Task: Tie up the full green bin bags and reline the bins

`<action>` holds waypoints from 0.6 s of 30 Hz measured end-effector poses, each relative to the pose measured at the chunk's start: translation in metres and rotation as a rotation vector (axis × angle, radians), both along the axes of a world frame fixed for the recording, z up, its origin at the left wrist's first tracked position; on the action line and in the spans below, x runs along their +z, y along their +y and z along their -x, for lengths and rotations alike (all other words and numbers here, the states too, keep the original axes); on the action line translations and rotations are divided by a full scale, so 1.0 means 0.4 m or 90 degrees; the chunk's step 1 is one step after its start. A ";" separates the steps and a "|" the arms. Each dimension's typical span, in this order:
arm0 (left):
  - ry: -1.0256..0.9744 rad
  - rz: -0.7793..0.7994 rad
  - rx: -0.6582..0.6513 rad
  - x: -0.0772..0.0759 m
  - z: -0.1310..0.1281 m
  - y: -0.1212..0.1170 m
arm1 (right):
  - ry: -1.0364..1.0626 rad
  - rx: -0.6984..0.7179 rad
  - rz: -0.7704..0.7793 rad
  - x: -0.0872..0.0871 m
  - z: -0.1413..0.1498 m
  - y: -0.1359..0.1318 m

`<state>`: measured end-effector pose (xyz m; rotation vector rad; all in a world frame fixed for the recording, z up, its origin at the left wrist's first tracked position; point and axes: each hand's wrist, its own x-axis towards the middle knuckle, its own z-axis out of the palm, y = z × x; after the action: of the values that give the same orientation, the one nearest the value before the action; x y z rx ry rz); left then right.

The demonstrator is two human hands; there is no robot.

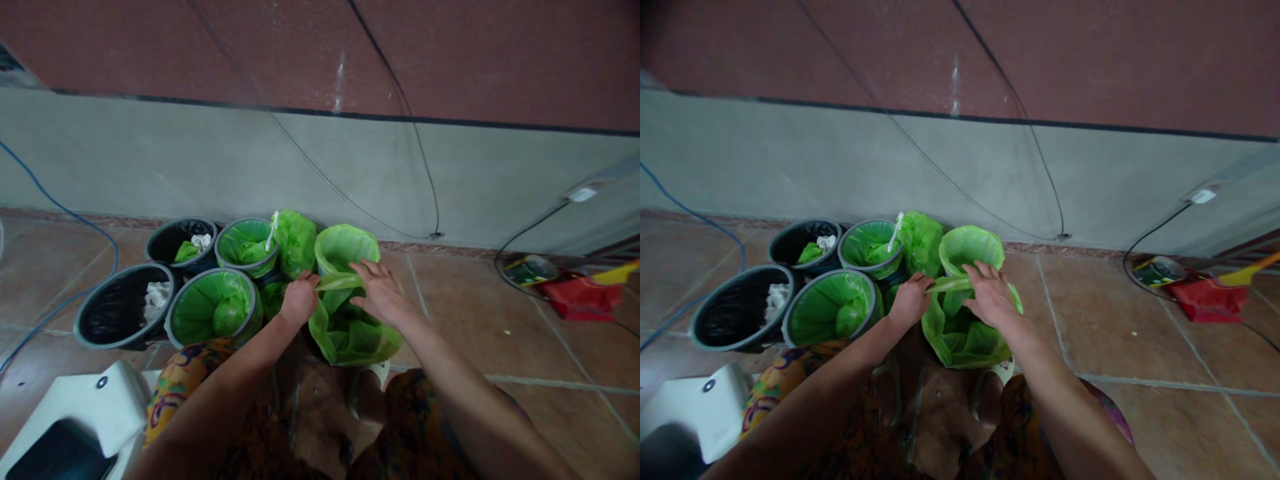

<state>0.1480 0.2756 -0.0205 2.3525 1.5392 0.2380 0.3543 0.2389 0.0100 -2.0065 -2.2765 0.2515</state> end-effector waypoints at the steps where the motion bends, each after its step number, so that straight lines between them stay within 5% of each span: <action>1: -0.001 0.000 -0.011 0.004 -0.005 -0.004 | 0.002 0.028 -0.027 0.000 0.018 0.001; 7: -0.021 -0.011 -0.027 0.008 -0.014 -0.013 | -0.029 0.100 0.020 0.008 0.085 0.023; 18: 0.049 0.033 0.038 -0.023 0.013 0.004 | -0.105 -0.192 0.070 0.041 0.003 0.037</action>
<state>0.1430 0.2773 -0.0296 2.3039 1.6319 0.1204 0.3532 0.2537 0.0264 -2.4742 -2.0458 0.1969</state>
